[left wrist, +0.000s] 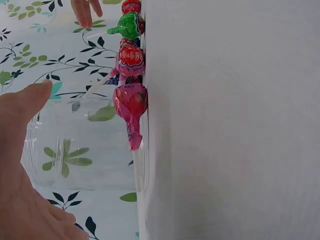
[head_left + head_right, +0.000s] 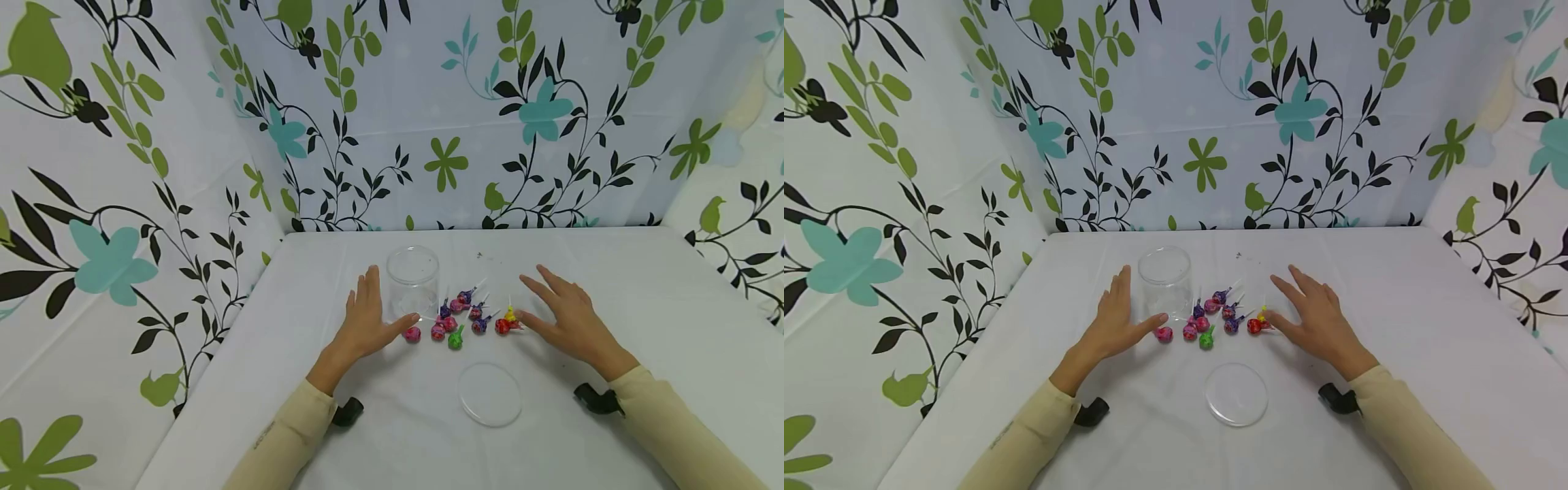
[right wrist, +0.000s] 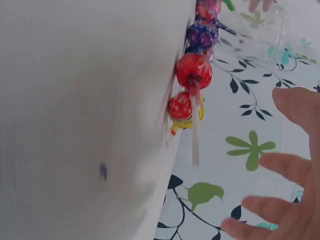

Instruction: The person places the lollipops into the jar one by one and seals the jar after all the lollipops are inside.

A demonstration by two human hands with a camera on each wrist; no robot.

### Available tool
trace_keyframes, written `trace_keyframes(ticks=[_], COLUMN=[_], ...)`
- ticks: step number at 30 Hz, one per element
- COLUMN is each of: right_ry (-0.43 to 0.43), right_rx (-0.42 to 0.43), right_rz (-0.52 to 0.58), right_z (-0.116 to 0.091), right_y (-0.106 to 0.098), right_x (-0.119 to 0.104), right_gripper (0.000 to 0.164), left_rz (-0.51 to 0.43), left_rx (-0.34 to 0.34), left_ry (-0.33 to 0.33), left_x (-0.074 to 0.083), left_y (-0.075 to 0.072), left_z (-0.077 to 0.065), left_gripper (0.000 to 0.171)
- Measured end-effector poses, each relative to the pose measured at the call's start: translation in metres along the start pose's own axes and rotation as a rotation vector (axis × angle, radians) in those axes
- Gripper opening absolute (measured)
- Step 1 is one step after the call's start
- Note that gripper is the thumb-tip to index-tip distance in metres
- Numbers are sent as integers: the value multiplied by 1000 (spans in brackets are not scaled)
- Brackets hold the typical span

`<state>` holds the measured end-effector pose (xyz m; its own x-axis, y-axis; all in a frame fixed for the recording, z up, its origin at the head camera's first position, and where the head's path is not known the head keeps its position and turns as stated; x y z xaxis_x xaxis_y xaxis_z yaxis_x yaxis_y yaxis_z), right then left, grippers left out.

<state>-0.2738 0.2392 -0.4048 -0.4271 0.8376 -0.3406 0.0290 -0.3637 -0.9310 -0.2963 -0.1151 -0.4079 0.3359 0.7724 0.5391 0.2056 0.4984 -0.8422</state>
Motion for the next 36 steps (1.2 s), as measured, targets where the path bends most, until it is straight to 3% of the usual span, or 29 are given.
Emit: trace_keyframes(ticks=[4, 8, 14, 18, 29, 36], right_ry=[-46, -40, -67, -99, -127, -128], right_rx=[-59, -96, -132, -127, -105, -47], right_rz=[21, 16, -12, -43, -36, -32], right_z=[2, 1, 3, 4, 4, 1], right_y=[3, 6, 13, 17, 17, 11], right_x=[-7, -9, -6, -6, -5, -7], right_gripper=[55, 38, 21, 18, 19, 19], left_rz=[-171, -265, -300, -333, -342, -345], left_rx=[1, 12, 55, 65, 55, 31], left_ry=[55, 58, 23, 45, 72, 90], left_x=[4, 4, -4, -7, -9, -3], left_y=[2, 5, 8, 7, 9, 12], left_z=[6, 16, 30, 34, 30, 29], left_gripper=[121, 122, 118, 115, 111, 108])
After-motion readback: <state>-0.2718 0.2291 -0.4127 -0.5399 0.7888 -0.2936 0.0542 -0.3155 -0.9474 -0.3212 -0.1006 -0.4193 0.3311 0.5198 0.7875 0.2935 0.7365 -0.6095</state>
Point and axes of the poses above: each hand's wrist, its own z-axis towards the middle knuckle, its own y-axis out of the palm, x = y × z, the point moved 5 cm from there along z, towards the middle knuckle, and after that the axes turned 14 degrees about -x, right-handed, at the moved point
